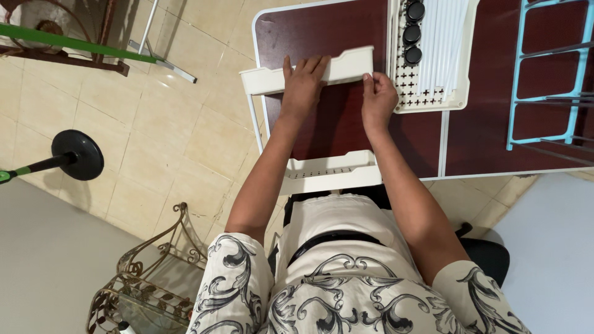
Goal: The person assembles a white plastic shelving unit on a table. They connect vertical poles to base trays, insert horizontal supports, and attach side panels and shelves. The person handles multiple components including trays, poles, and shelves, arranging them into a structured unit.
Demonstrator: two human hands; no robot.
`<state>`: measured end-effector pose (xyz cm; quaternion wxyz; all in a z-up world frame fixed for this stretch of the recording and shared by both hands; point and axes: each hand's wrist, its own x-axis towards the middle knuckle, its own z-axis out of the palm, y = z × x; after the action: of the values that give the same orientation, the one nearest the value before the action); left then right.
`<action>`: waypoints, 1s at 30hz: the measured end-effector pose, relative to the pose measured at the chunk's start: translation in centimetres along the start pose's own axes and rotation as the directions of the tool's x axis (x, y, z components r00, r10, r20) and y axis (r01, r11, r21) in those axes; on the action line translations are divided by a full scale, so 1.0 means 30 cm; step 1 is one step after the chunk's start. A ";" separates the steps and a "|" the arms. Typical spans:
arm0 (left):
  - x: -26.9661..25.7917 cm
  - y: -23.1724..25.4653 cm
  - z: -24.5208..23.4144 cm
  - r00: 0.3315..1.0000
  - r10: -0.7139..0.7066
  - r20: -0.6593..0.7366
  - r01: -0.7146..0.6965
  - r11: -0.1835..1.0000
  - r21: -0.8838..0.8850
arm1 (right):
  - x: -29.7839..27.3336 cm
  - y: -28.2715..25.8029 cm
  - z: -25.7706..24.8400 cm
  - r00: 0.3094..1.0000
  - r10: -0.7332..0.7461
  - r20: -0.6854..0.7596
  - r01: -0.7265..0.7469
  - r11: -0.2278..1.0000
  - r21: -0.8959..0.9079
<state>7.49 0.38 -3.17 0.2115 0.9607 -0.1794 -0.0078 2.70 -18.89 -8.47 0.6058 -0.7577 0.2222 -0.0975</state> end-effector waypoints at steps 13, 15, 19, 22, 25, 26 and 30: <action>-0.005 0.019 -0.023 1.000 0.005 0.017 -0.006 0.999 0.035 | -0.009 -0.039 -0.049 0.981 0.143 0.134 -0.144 0.990 -0.002; -0.024 0.027 -0.035 0.999 0.037 -0.017 -0.037 0.999 0.029 | -0.003 -0.039 -0.074 0.974 0.071 0.214 -0.076 0.997 0.016; -0.096 0.067 -0.043 0.996 0.066 -0.064 -0.064 0.997 0.038 | -0.021 -0.030 -0.123 0.951 0.163 0.262 -0.149 0.986 -0.073; -0.200 0.106 -0.040 0.996 0.092 -0.016 -0.092 0.996 -0.005 | -0.054 -0.018 -0.169 0.948 0.162 0.274 -0.149 0.987 -0.067; -0.325 0.155 -0.033 0.992 0.100 0.078 -0.097 0.994 -0.049 | -0.118 -0.010 -0.233 0.943 0.143 0.299 -0.116 0.987 -0.108; -0.367 0.169 -0.031 0.990 0.098 0.104 -0.088 0.992 -0.093 | -0.141 -0.008 -0.258 0.944 0.122 0.306 -0.085 0.988 -0.130; -0.524 0.216 -0.027 0.977 0.103 0.189 -0.065 0.978 -0.196 | -0.240 -0.002 -0.353 0.911 0.240 0.335 -0.184 0.965 -0.189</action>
<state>-9.36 0.69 -0.73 0.2829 0.9223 -0.2386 -0.1112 -8.06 -24.88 -4.90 0.5829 -0.7784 0.1970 0.1247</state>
